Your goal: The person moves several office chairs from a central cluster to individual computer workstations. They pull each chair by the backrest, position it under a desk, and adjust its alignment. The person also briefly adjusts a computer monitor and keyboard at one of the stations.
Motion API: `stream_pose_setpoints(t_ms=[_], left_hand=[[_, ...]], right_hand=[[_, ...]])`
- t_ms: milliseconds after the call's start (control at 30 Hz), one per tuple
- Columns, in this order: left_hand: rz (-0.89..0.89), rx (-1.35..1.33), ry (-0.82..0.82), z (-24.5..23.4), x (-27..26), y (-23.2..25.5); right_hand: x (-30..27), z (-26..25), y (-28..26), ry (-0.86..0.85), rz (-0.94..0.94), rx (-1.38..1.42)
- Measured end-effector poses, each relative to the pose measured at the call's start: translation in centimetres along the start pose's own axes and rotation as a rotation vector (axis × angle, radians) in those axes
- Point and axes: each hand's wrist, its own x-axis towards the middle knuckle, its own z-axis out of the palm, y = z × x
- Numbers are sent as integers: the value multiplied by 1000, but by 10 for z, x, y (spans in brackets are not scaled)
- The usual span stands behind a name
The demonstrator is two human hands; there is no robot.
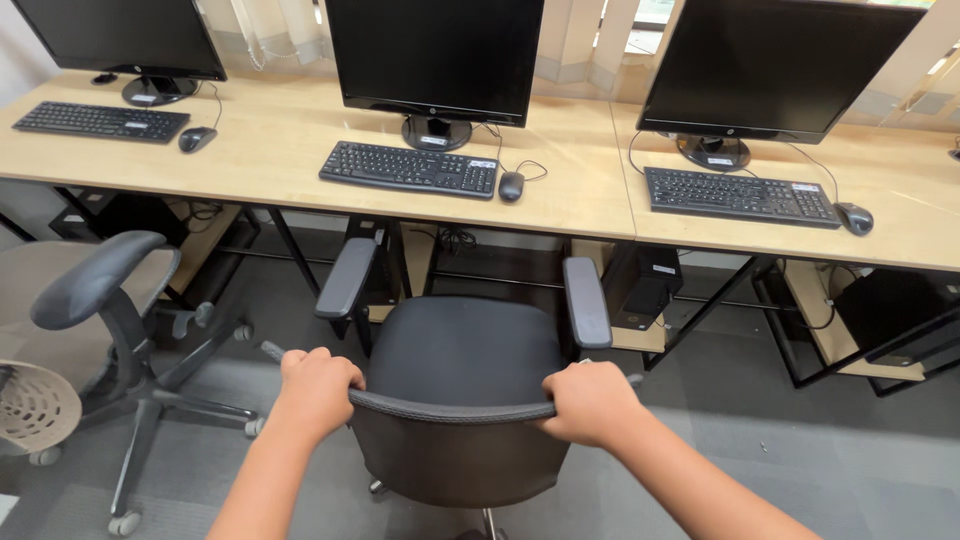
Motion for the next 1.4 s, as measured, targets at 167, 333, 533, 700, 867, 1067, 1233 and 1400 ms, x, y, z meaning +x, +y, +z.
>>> stream_pose_setpoints(t_ms=[167, 333, 533, 700, 867, 1067, 1233, 1400], left_hand=[[40, 45, 8, -6, 9, -22], [41, 11, 55, -1, -1, -21], [-27, -9, 93, 8, -36, 11], [-93, 16, 75, 10, -36, 30], [-111, 2, 77, 9, -42, 28], [-115, -22, 177, 22, -46, 27], [-63, 11, 213, 38, -65, 32], [-88, -40, 241, 46, -87, 55]], right_hand=[[-7, 22, -24, 170, -69, 27], [-17, 29, -25, 227, -104, 22], [-17, 19, 5, 236, -161, -18], [-11, 11, 25, 172, -152, -40], [-23, 22, 22, 277, -211, 58], [-40, 30, 47, 428, -307, 90], [-47, 34, 56, 407, -247, 60], [-38, 26, 59, 422, -172, 111]])
